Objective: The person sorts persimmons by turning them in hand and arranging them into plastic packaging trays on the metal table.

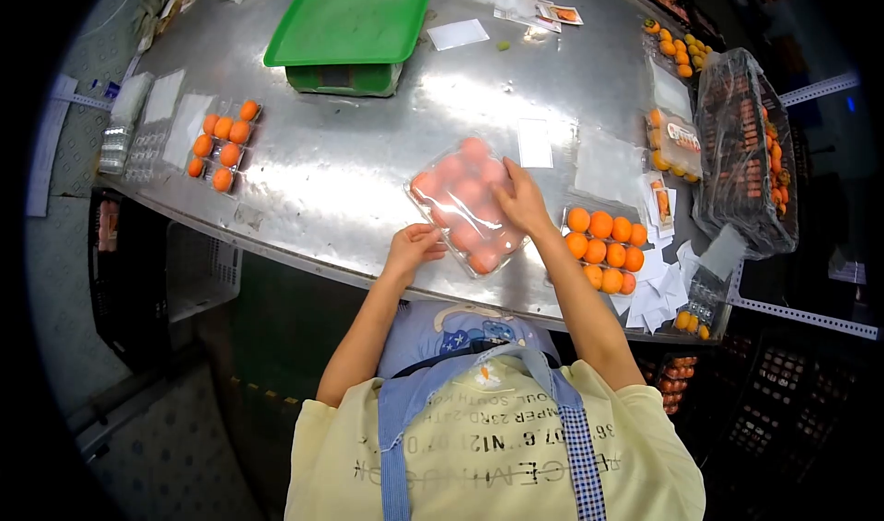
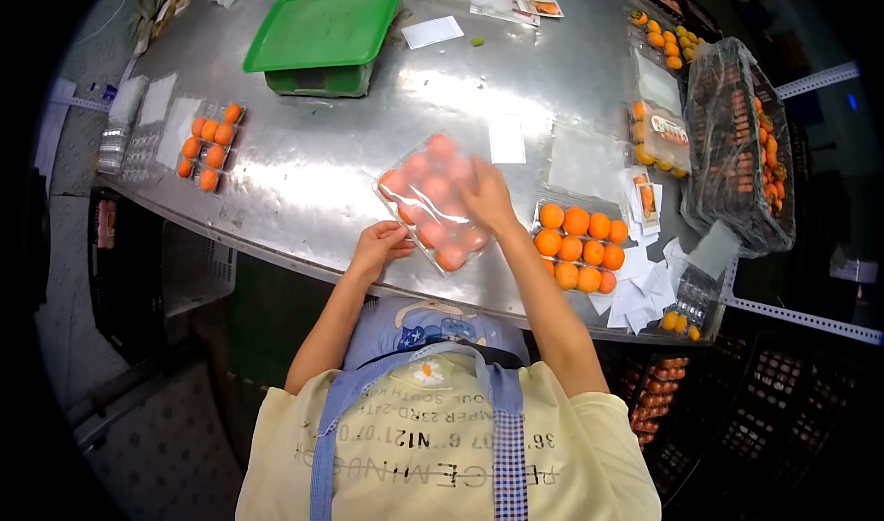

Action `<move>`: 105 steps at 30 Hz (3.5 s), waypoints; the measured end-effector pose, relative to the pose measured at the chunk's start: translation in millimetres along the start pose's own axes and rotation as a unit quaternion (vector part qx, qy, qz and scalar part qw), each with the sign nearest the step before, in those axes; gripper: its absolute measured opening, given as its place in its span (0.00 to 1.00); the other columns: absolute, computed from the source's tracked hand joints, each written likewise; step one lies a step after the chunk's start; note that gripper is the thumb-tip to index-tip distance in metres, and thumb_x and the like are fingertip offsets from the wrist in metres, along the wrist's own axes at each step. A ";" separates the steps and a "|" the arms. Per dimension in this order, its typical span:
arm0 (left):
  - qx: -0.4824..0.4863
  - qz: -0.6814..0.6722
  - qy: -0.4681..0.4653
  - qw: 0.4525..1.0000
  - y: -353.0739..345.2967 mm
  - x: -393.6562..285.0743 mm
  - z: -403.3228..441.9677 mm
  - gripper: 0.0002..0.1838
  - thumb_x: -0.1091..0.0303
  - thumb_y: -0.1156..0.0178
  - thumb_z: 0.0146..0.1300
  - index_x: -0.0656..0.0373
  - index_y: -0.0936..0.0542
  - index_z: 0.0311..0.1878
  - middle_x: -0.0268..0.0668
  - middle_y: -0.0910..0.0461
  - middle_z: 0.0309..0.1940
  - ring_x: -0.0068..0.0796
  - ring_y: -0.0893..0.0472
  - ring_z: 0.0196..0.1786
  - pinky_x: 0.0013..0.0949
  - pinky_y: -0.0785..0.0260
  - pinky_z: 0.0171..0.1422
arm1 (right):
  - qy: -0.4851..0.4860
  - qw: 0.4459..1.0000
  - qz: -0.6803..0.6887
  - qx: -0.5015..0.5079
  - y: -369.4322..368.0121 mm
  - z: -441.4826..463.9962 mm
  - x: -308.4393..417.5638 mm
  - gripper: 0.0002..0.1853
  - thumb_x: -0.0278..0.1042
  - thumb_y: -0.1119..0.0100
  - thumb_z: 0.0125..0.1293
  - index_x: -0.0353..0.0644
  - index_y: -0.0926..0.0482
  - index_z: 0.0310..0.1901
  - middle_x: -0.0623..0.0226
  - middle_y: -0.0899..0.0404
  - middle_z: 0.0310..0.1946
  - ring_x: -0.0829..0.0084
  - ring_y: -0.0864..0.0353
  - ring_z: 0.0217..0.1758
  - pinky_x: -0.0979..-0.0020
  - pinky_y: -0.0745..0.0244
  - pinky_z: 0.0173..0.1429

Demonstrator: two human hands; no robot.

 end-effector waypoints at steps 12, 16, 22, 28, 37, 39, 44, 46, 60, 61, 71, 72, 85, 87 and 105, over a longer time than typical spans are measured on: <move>-0.063 0.026 -0.048 0.997 4.0 -12.2 -4.7 0.11 0.73 0.37 0.62 0.64 0.24 0.47 0.38 0.19 0.36 0.26 0.18 0.34 0.27 0.21 0.37 | -0.091 0.986 -0.134 0.027 21.4 9.7 19.6 0.38 0.46 0.27 0.46 0.32 0.29 0.57 0.49 0.21 0.49 0.51 0.22 0.52 0.59 0.27 0.57; -0.112 0.096 -0.100 0.984 12.3 -29.2 13.0 0.13 0.72 0.37 0.61 0.66 0.21 0.48 0.40 0.17 0.37 0.24 0.21 0.34 0.27 0.28 0.36 | -0.207 0.972 -0.082 0.078 9.6 -18.7 -38.7 0.41 0.53 0.26 0.44 0.33 0.30 0.55 0.50 0.19 0.43 0.53 0.19 0.47 0.61 0.24 0.52; -0.071 0.336 -0.280 0.897 -37.9 -107.9 41.7 0.16 0.69 0.41 0.62 0.64 0.20 0.53 0.49 0.17 0.43 0.36 0.18 0.47 0.33 0.26 0.50 | -0.260 0.896 0.265 0.241 -32.9 -123.0 -22.4 0.27 0.48 0.33 0.59 0.29 0.24 0.48 0.60 0.17 0.35 0.77 0.19 0.32 0.72 0.24 0.38; 0.135 0.435 -0.271 0.848 -117.6 -122.8 36.7 0.16 0.69 0.41 0.61 0.61 0.19 0.52 0.47 0.19 0.47 0.44 0.21 0.50 0.40 0.28 0.53 | -0.072 0.939 0.041 0.334 -40.6 -129.5 72.0 0.28 0.41 0.33 0.58 0.33 0.29 0.56 0.58 0.18 0.44 0.64 0.17 0.43 0.65 0.22 0.46; -0.237 0.324 -0.322 0.857 82.2 -63.7 -29.9 0.17 0.78 0.48 0.63 0.62 0.27 0.56 0.44 0.25 0.51 0.37 0.24 0.52 0.34 0.30 0.55 | 0.394 0.894 -0.214 -0.004 -103.2 -84.5 169.7 0.20 0.38 0.37 0.54 0.47 0.24 0.50 0.62 0.28 0.59 0.54 0.39 0.70 0.46 0.42 0.65; -0.177 0.272 -0.252 0.912 90.2 -43.1 -37.3 0.19 0.81 0.51 0.64 0.61 0.29 0.58 0.44 0.25 0.51 0.36 0.22 0.50 0.33 0.26 0.53 | 0.367 0.902 -0.227 0.026 -104.6 -75.2 181.4 0.19 0.37 0.38 0.54 0.48 0.24 0.50 0.63 0.28 0.58 0.56 0.39 0.69 0.46 0.41 0.64; -0.150 -0.004 -0.140 0.979 67.0 -28.9 -60.3 0.20 0.83 0.51 0.63 0.62 0.30 0.59 0.42 0.24 0.50 0.35 0.20 0.48 0.32 0.22 0.49 | 0.320 0.891 -0.288 0.143 -124.7 -63.5 184.3 0.20 0.37 0.36 0.50 0.48 0.22 0.48 0.64 0.25 0.52 0.57 0.37 0.66 0.45 0.39 0.61; -0.121 -0.020 -0.119 0.985 72.9 -24.2 -56.1 0.20 0.83 0.47 0.62 0.64 0.29 0.59 0.41 0.23 0.49 0.34 0.20 0.48 0.32 0.22 0.49 | 0.323 0.893 -0.286 0.129 -123.5 -65.5 187.3 0.20 0.37 0.35 0.48 0.48 0.21 0.46 0.65 0.25 0.49 0.54 0.37 0.65 0.41 0.40 0.61; -0.190 -0.010 -0.180 0.965 81.3 -9.3 -47.6 0.17 0.83 0.41 0.57 0.65 0.27 0.51 0.39 0.21 0.42 0.25 0.21 0.41 0.22 0.27 0.40 | 0.318 0.904 -0.271 0.088 -118.4 -66.7 201.4 0.16 0.39 0.40 0.52 0.43 0.22 0.43 0.62 0.25 0.44 0.54 0.33 0.61 0.37 0.41 0.60; -0.203 -0.005 -0.180 0.962 83.5 -8.1 -46.4 0.17 0.83 0.41 0.57 0.65 0.27 0.50 0.38 0.21 0.41 0.24 0.21 0.40 0.22 0.28 0.40 | 0.315 0.906 -0.268 0.090 -122.0 -65.8 200.7 0.16 0.39 0.40 0.53 0.42 0.22 0.43 0.62 0.25 0.44 0.54 0.32 0.60 0.36 0.41 0.60; -0.242 0.005 -0.196 0.950 73.6 -11.1 -48.5 0.15 0.79 0.38 0.57 0.64 0.27 0.47 0.37 0.22 0.42 0.24 0.22 0.42 0.26 0.28 0.46 | 0.321 0.895 -0.301 0.077 -135.7 -68.2 202.4 0.15 0.40 0.43 0.55 0.40 0.22 0.41 0.61 0.26 0.41 0.56 0.31 0.56 0.32 0.46 0.64; -0.244 0.013 -0.187 0.952 73.3 -12.1 -52.6 0.15 0.79 0.38 0.57 0.64 0.27 0.48 0.38 0.22 0.42 0.24 0.23 0.43 0.26 0.28 0.46 | 0.323 0.896 -0.296 0.077 -134.6 -66.1 202.2 0.15 0.40 0.43 0.55 0.40 0.22 0.41 0.60 0.26 0.41 0.55 0.31 0.56 0.32 0.46 0.64; -0.206 -0.007 -0.129 0.970 65.1 -21.3 -47.5 0.21 0.89 0.48 0.59 0.64 0.26 0.56 0.27 0.32 0.27 0.16 0.27 0.30 0.28 0.19 0.41 | 0.226 0.967 -0.113 0.009 22.7 51.6 220.5 0.12 0.26 0.44 0.53 0.43 0.18 0.40 0.61 0.19 0.33 0.57 0.19 0.40 0.58 0.24 0.43; -0.201 0.005 -0.122 0.972 64.5 -23.2 -47.7 0.22 0.88 0.48 0.59 0.64 0.26 0.58 0.27 0.32 0.27 0.16 0.26 0.31 0.29 0.19 0.42 | 0.210 0.964 -0.164 0.005 24.7 81.8 204.9 0.13 0.29 0.47 0.57 0.45 0.17 0.42 0.61 0.17 0.35 0.57 0.18 0.41 0.58 0.23 0.44; -0.175 0.027 -0.062 0.982 60.7 -21.4 -52.7 0.27 0.90 0.46 0.57 0.65 0.27 0.62 0.29 0.30 0.29 0.19 0.23 0.31 0.31 0.18 0.42 | 0.071 0.951 -0.301 0.007 -6.8 192.4 58.8 0.30 0.54 0.41 0.62 0.43 0.27 0.60 0.60 0.26 0.58 0.60 0.32 0.65 0.47 0.40 0.65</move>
Point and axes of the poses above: each hand's wrist, its own z-axis towards the middle knuckle, its own y-axis out of the back of the hand, x = y × z, the point moved 8 cm from there along z, towards the middle knuckle
